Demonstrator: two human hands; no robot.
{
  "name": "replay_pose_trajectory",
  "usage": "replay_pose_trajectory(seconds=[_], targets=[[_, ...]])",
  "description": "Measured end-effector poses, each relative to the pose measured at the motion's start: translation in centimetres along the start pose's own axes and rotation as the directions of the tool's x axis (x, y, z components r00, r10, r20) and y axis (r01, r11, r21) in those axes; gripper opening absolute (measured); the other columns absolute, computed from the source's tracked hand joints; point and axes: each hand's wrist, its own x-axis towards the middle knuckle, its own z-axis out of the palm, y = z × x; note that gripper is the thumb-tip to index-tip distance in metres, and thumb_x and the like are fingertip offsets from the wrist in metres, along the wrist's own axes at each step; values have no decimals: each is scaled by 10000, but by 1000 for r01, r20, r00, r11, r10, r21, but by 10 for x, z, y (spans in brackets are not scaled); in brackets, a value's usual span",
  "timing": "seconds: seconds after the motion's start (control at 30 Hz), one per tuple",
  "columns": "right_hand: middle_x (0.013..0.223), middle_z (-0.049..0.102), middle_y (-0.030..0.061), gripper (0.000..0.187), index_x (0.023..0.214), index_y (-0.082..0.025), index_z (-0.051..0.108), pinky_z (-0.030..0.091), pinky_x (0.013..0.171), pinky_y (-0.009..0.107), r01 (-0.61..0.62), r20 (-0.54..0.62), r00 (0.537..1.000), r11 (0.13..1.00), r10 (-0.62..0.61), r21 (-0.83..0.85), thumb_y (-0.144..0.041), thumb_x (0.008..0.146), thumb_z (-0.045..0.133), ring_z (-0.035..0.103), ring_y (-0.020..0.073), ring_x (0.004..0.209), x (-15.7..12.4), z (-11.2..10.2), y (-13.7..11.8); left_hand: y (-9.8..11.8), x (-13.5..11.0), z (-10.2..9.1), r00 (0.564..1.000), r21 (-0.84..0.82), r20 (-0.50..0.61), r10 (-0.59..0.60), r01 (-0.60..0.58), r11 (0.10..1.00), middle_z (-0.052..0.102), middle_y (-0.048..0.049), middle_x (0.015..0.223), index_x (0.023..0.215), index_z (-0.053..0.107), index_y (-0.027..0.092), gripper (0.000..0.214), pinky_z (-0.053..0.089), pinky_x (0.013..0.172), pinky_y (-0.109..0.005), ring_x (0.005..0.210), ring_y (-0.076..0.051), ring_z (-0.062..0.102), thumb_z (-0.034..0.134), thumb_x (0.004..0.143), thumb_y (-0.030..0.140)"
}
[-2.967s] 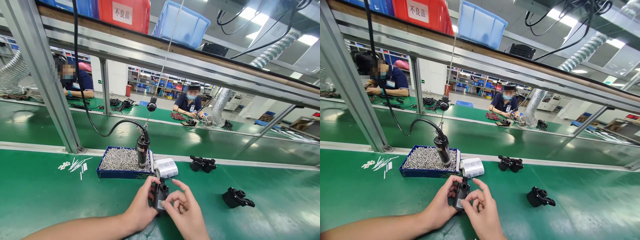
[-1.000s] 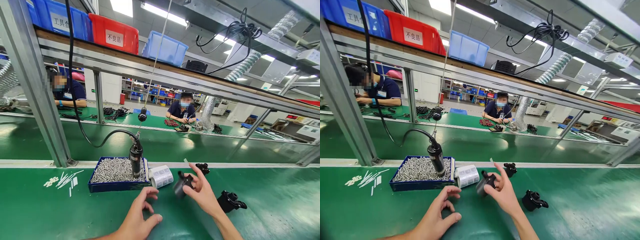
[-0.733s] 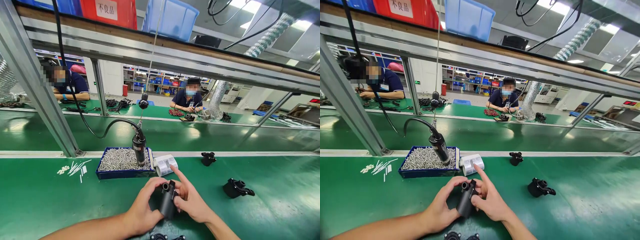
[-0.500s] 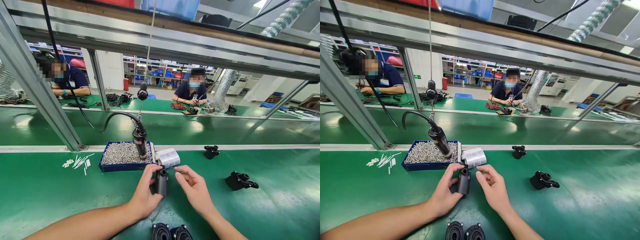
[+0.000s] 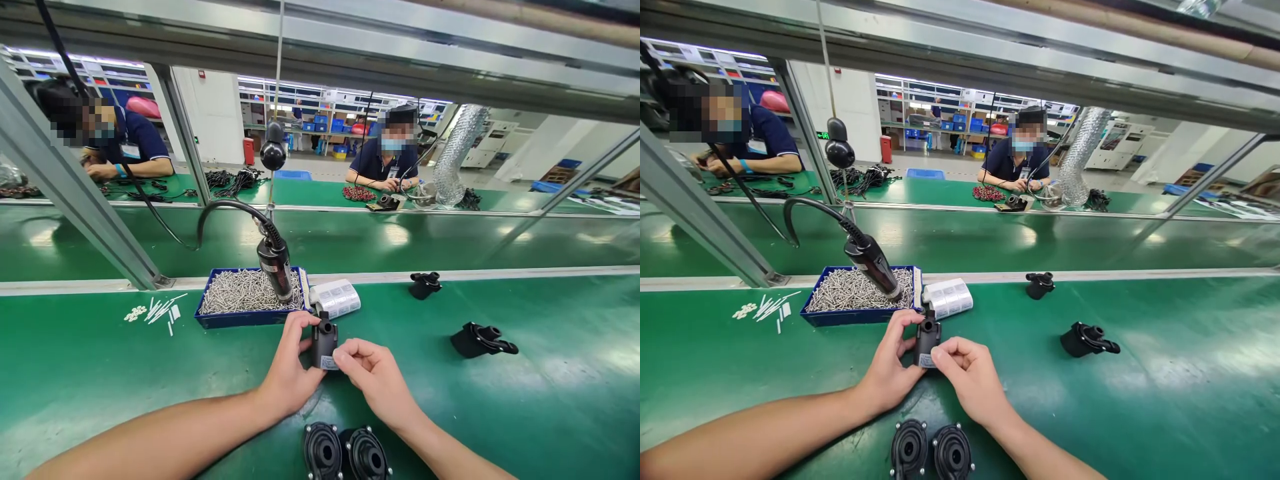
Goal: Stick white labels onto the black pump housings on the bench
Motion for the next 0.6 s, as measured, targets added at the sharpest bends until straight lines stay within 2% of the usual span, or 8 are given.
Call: replay_pose_trajectory(seconds=[0.2, 0.6], targets=[[581, 397, -59, 640, 702, -179, 658, 230, 489, 249, -5, -16, 1000, 1000, 5, -13, -799, 750, 808, 247, 88, 533, 2, 0, 0, 2, 0, 1, 1000, 0, 13, 3, -3, 1000, 466, -80, 1298, 1237, 567, 271, 404, 622, 946, -350, 1246, -245, 522, 718, 873, 182], [634, 589, 4, 620, 694, -171, 692, 428, 576, 270, -2, -62, 998, 1000, 0, -26, -774, 745, 825, 471, 134, 585, 1, 2, 3, 1, 1, 2, 1000, 0, 1, 7, -7, 1000, 463, -92, 1301, 1241, 565, 255, 392, 638, 953, -366, 1252, -251, 532, 713, 883, 201]])
